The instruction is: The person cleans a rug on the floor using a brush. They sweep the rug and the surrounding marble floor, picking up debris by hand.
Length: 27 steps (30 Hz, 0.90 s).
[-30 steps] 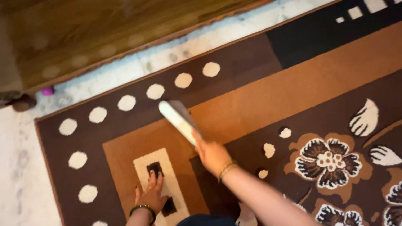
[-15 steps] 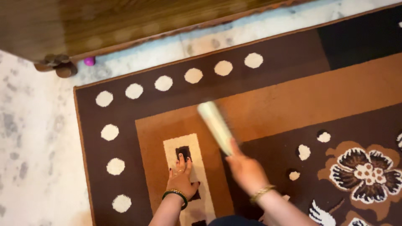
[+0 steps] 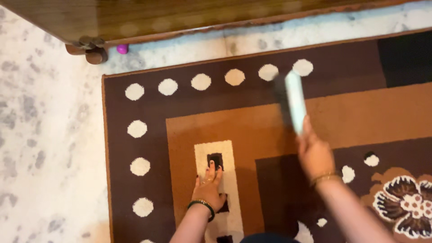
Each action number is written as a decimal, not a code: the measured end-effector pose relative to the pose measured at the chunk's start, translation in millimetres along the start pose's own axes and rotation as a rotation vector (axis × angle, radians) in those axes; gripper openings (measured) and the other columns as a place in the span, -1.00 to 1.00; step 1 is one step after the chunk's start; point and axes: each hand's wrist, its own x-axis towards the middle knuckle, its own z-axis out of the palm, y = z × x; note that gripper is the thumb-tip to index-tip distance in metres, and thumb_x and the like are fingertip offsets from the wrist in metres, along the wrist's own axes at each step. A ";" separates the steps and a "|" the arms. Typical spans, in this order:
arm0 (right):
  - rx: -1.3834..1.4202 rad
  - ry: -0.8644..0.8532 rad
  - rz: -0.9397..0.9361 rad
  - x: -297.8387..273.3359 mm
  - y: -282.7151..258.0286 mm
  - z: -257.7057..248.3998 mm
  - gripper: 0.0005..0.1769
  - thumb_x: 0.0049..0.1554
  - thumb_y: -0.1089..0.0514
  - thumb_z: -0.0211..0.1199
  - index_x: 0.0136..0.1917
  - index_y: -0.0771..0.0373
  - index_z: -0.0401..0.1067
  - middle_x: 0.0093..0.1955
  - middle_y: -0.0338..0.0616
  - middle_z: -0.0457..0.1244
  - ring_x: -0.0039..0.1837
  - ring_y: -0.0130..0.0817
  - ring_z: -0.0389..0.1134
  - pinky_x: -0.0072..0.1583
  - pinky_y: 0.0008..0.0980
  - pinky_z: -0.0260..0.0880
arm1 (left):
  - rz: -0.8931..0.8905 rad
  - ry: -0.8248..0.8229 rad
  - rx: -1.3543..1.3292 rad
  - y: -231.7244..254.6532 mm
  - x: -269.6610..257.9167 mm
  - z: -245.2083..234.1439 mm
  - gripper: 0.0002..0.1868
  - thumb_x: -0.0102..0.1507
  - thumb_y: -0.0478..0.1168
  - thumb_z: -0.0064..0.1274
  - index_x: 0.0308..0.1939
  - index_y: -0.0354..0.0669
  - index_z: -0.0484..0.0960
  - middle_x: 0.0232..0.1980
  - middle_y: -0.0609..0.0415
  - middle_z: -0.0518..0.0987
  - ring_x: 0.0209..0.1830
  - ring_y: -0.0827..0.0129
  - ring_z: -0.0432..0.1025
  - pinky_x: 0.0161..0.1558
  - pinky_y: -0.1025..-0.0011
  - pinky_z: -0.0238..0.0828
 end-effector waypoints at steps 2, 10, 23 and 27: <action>0.097 -0.221 0.079 -52.0 -32.4 26.1 -0.28 0.25 -0.06 0.05 0.64 -0.22 -0.03 -0.19 0.20 0.38 -0.27 0.13 0.45 -0.18 0.04 0.49 | -0.003 -0.053 -0.007 1.1 -2.4 -2.2 0.01 0.32 0.10 0.01 0.63 0.05 -0.32 0.70 0.03 -0.55 0.70 0.27 -0.40 0.58 0.07 -0.41; -0.164 -0.209 -0.166 73.4 -61.4 35.4 -0.36 0.31 -0.09 -0.01 0.63 -0.20 0.04 -0.18 0.23 0.39 -0.17 0.20 0.43 -0.07 0.15 0.43 | -0.043 -0.063 0.036 -1.7 -1.4 -6.1 -0.07 0.34 0.05 -0.03 0.64 0.22 -0.26 0.71 0.19 -0.50 0.71 0.41 -0.36 0.60 0.03 -0.44; 0.144 -0.195 0.005 -100.0 -0.8 33.2 -0.25 0.21 -0.09 0.09 0.61 -0.23 -0.03 -0.17 0.12 0.41 -0.22 0.09 0.45 -0.20 0.03 0.46 | -0.025 -0.042 0.027 2.0 9.3 5.5 0.02 0.31 0.11 0.03 0.63 0.07 -0.32 0.68 -0.08 -0.56 0.70 0.13 -0.35 0.59 0.20 -0.25; -0.126 -0.174 0.053 9.0 30.7 13.4 -0.32 0.30 -0.10 0.03 0.65 -0.26 -0.02 -0.25 0.28 0.38 -0.19 0.23 0.41 -0.11 0.10 0.43 | -0.003 -0.048 0.069 -2.8 10.7 4.8 0.03 0.30 0.11 0.03 0.63 0.07 -0.33 0.68 -0.07 -0.56 0.70 0.17 -0.34 0.59 0.19 -0.25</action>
